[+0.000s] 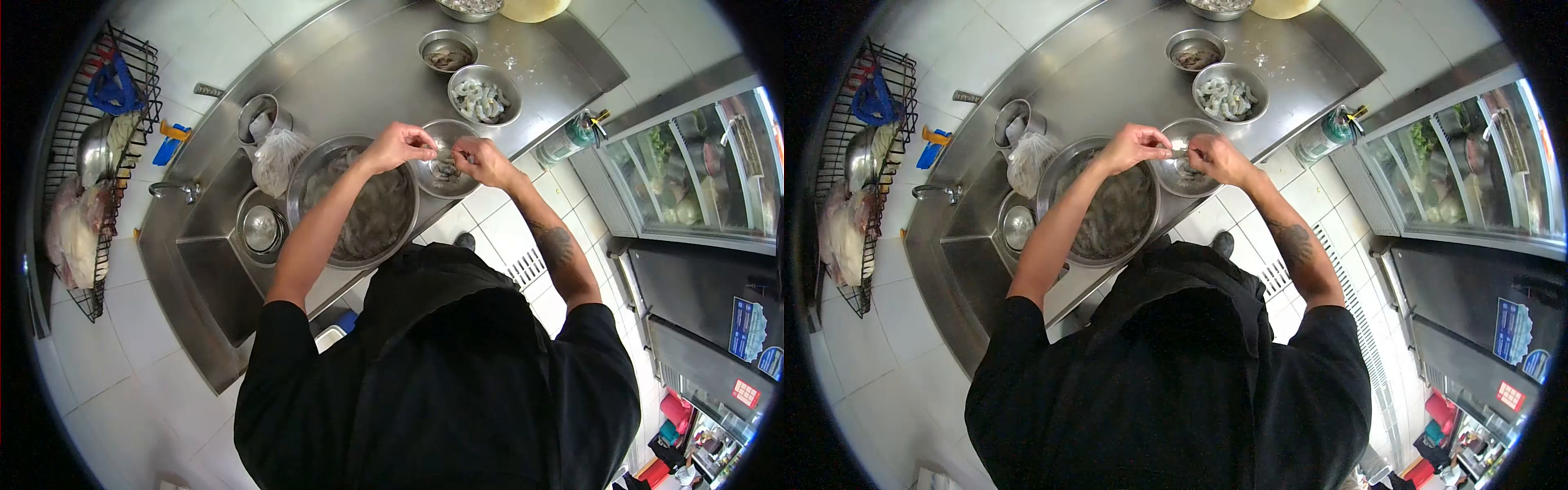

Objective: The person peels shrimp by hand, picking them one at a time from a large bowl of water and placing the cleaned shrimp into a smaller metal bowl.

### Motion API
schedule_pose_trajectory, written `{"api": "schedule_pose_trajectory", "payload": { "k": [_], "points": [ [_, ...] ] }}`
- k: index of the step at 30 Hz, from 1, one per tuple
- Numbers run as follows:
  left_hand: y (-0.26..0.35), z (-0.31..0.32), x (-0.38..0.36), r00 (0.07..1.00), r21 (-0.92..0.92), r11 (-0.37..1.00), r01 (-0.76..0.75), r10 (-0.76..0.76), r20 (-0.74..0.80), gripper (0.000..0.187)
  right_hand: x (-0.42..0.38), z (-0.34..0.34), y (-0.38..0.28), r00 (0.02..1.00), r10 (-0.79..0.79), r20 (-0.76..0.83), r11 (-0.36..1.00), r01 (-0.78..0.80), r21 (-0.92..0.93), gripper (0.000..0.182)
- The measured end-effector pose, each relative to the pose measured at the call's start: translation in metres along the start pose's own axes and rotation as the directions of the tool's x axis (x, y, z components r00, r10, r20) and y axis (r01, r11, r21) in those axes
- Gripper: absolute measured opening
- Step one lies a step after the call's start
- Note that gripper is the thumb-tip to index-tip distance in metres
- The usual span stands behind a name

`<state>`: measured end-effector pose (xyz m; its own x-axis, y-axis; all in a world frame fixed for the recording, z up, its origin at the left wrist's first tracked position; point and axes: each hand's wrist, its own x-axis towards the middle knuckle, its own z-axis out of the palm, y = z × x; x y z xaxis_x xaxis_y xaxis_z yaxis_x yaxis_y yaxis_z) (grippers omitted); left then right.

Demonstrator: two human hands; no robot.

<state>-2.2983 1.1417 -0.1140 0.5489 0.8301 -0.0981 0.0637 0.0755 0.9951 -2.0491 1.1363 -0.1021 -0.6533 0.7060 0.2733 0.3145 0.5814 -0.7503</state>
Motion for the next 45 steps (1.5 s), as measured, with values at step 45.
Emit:
{"api": "schedule_pose_trajectory", "payload": {
  "k": [45],
  "points": [
    [-0.002, 0.058, -0.002, 0.970, 0.327, 0.933, -0.152, 0.204, -0.133, 0.020, -0.003, 0.015, 0.023, 0.758, 0.603, 0.247, 0.282, -0.493, 0.823, 0.010]
  ]
}}
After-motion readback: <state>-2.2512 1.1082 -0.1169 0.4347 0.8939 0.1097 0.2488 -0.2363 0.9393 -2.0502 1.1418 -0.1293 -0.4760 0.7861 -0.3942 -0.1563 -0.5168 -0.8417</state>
